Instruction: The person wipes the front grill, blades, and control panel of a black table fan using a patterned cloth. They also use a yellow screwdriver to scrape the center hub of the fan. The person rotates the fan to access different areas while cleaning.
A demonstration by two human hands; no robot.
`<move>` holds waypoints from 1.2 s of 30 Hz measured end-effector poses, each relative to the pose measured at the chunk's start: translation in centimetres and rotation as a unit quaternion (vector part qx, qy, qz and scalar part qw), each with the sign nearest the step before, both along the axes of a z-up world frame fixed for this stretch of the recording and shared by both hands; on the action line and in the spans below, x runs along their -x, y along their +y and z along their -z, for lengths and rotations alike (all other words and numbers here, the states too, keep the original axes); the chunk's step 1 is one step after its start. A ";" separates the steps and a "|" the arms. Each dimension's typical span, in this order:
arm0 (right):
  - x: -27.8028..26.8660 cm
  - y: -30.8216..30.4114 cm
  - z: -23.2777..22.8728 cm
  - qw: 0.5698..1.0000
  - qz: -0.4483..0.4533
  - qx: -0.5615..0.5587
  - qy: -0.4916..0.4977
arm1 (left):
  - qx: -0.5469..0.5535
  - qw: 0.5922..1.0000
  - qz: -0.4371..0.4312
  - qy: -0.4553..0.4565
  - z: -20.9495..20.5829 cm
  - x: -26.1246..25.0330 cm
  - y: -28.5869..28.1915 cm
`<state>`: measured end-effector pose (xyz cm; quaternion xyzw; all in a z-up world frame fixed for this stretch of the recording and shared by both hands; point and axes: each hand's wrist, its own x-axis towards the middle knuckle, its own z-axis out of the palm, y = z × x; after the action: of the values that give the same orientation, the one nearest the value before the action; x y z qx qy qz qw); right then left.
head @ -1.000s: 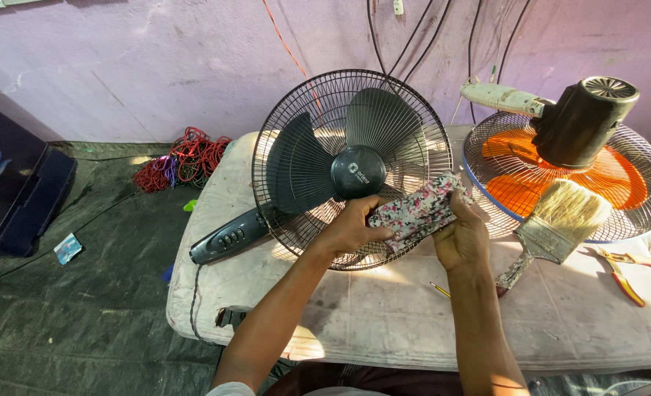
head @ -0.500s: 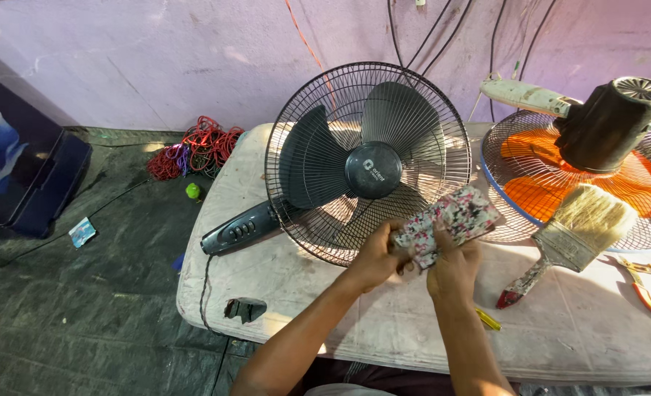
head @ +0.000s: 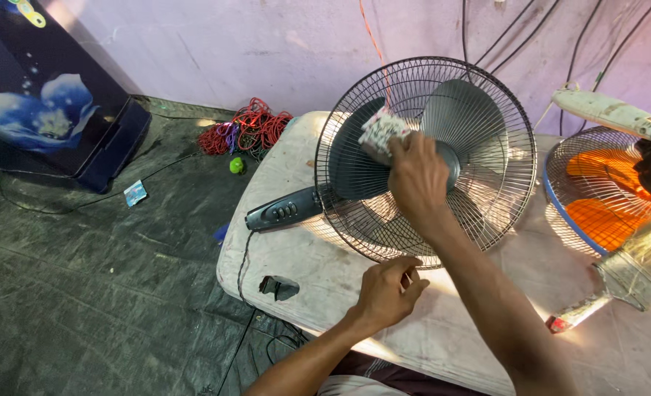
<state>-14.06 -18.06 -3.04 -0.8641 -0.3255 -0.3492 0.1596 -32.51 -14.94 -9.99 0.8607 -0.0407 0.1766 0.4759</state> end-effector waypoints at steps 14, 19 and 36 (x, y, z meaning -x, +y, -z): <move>3.5 -7.7 -0.5 0.973 -0.086 -0.192 0.098 | 0.039 0.996 0.028 0.081 2.4 4.0 1.7; 4.5 -8.7 4.3 0.991 -0.131 -0.006 0.034 | 0.022 0.998 -0.015 0.063 1.9 4.0 2.4; 0.5 -16.3 2.5 0.981 -0.183 -0.026 0.052 | -0.071 0.986 -0.086 -0.124 -1.3 -0.6 4.2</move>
<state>-14.53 -34.31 -5.57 -0.8022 -0.4604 -0.2771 0.2600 -31.94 -10.76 -8.68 0.8641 -0.0372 0.3188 0.3878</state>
